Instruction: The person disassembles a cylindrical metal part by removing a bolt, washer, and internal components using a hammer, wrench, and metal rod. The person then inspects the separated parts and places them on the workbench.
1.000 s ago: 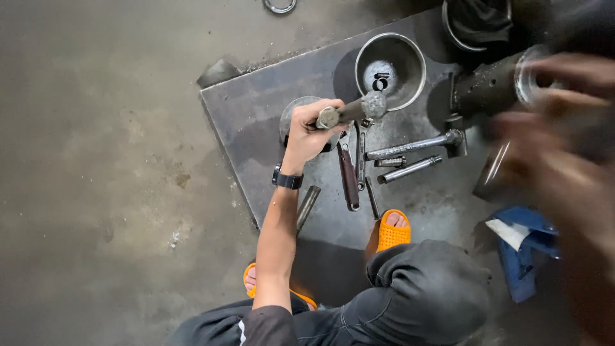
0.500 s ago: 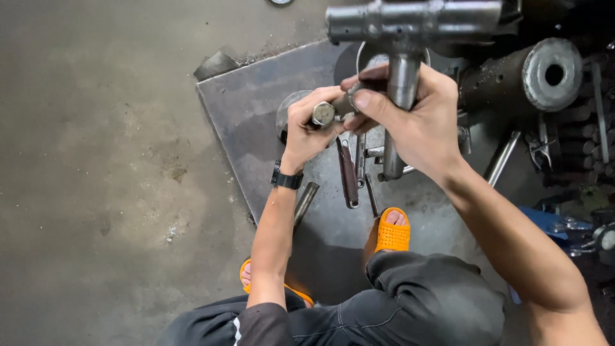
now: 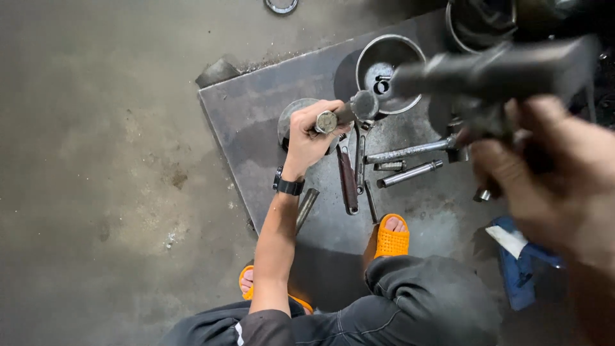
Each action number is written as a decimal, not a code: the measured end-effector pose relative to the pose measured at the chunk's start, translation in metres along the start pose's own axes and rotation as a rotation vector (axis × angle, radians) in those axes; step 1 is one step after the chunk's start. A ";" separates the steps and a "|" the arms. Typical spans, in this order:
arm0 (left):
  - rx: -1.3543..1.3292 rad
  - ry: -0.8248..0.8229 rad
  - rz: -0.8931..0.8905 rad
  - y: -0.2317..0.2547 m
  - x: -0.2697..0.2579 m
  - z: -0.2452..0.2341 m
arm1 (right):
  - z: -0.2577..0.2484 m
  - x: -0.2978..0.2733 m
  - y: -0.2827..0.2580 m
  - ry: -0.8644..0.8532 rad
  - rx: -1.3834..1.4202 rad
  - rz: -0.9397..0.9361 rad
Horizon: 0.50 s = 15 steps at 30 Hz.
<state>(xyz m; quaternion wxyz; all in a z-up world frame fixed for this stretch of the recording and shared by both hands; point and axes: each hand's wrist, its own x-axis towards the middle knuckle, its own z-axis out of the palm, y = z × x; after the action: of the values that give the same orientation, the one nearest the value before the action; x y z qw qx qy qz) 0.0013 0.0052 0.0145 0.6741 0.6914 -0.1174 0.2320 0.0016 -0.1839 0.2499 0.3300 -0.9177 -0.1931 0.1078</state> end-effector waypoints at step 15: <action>-0.222 0.108 0.072 -0.015 -0.005 0.002 | -0.023 -0.046 0.246 -0.113 1.415 0.479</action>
<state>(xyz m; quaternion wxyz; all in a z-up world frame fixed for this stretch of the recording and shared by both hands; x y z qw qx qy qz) 0.0041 0.0038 -0.0008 0.7430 0.5944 -0.1306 0.2785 0.0372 -0.3910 0.1115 0.7985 -0.4963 0.1107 0.3223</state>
